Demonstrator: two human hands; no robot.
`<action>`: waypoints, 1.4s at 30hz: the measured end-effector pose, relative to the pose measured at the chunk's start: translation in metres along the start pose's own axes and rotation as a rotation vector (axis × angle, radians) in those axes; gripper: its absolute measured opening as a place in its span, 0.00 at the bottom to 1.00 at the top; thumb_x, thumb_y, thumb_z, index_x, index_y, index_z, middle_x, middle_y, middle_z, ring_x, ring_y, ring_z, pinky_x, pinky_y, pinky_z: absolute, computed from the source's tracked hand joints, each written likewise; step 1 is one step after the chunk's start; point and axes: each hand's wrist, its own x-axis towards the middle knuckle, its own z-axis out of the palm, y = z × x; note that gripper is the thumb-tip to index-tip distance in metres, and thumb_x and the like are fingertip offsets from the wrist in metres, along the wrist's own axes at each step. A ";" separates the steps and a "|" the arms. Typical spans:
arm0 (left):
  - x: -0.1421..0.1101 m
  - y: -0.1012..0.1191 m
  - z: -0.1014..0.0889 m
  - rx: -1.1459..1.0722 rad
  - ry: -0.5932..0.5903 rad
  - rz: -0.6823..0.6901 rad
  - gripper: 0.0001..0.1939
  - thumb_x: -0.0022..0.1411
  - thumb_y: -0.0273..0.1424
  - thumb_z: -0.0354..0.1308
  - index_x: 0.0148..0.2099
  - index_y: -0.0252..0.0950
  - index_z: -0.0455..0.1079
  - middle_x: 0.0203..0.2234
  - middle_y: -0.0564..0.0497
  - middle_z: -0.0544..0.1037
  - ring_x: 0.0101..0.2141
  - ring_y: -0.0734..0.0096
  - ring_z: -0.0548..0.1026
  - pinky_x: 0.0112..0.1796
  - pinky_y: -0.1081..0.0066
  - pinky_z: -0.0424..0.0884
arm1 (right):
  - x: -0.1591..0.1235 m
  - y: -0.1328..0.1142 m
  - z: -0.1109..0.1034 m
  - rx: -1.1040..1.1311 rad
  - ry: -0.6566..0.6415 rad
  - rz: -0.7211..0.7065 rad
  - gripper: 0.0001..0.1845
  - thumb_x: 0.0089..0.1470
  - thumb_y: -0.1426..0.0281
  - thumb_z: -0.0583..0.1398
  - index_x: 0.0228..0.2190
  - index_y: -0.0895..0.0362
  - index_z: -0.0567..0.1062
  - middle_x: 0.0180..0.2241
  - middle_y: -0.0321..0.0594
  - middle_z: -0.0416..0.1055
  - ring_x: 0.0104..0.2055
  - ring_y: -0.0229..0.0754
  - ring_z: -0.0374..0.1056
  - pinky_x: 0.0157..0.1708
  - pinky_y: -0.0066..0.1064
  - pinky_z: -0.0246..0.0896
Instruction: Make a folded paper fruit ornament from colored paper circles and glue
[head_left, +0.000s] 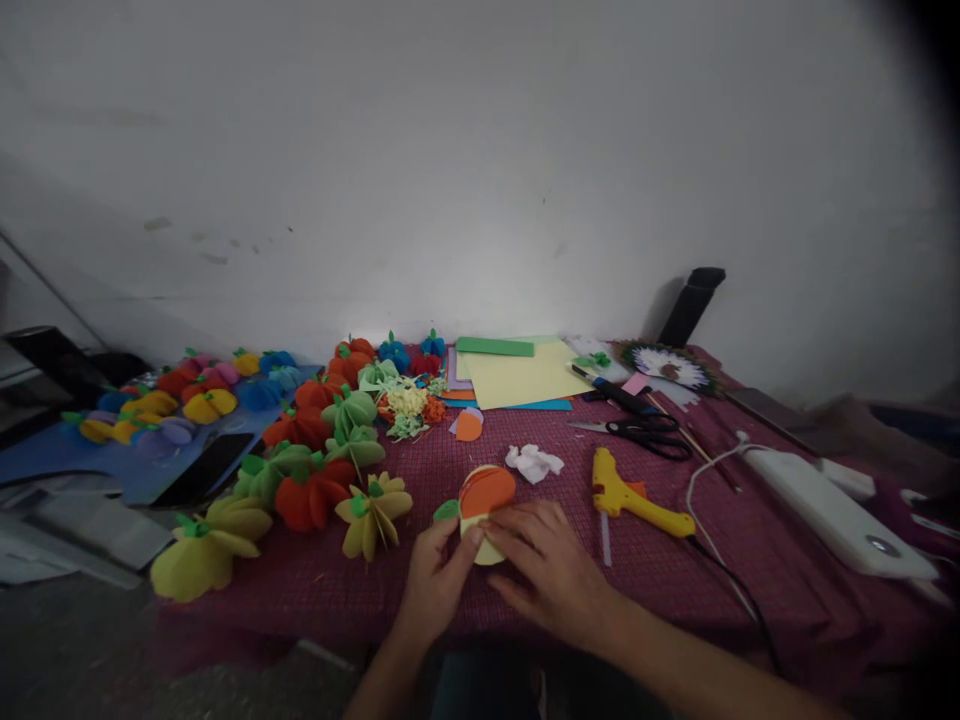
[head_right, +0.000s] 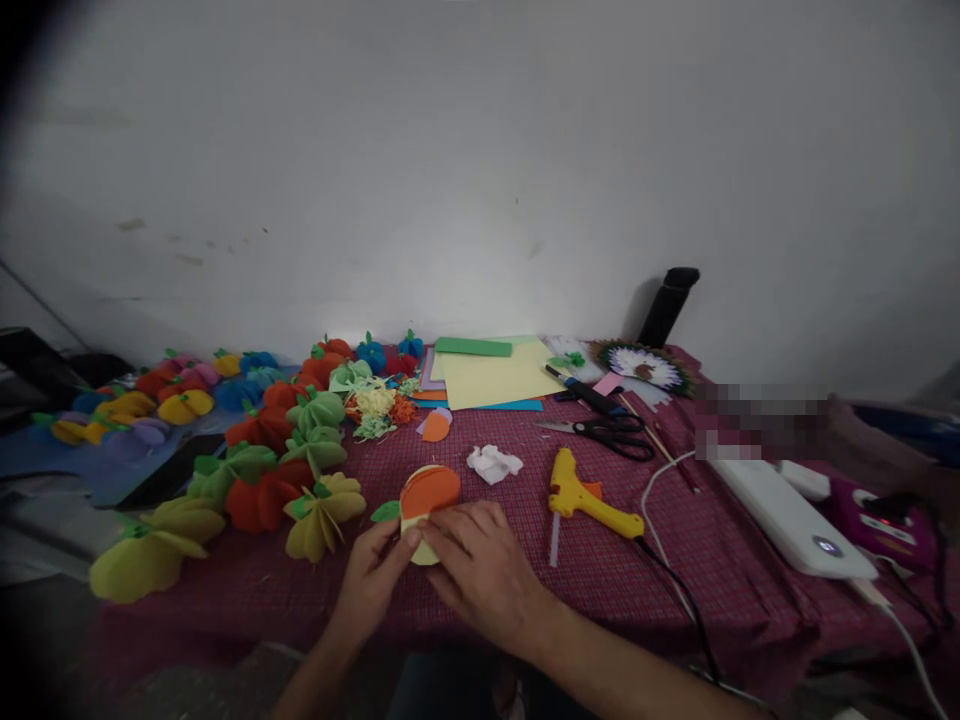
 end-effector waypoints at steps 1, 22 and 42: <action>0.000 -0.001 0.000 -0.002 0.001 -0.012 0.14 0.58 0.37 0.53 0.38 0.33 0.73 0.30 0.49 0.77 0.31 0.68 0.71 0.35 0.71 0.67 | 0.000 0.001 -0.005 0.033 0.007 -0.001 0.20 0.51 0.73 0.58 0.47 0.57 0.66 0.40 0.45 0.71 0.42 0.46 0.64 0.38 0.39 0.60; 0.002 -0.009 0.002 -0.069 0.089 -0.040 0.22 0.55 0.31 0.57 0.52 0.37 0.63 0.39 0.46 0.75 0.41 0.65 0.73 0.43 0.66 0.68 | 0.004 0.037 -0.003 1.040 0.031 0.969 0.14 0.43 0.59 0.63 0.24 0.58 0.75 0.21 0.31 0.69 0.25 0.36 0.61 0.27 0.26 0.54; 0.003 -0.001 0.004 0.131 0.113 0.042 0.23 0.55 0.29 0.56 0.55 0.42 0.63 0.52 0.47 0.68 0.52 0.63 0.65 0.53 0.60 0.58 | 0.003 0.030 0.003 1.094 0.113 1.012 0.16 0.43 0.57 0.63 0.27 0.58 0.76 0.23 0.33 0.69 0.24 0.35 0.59 0.25 0.26 0.54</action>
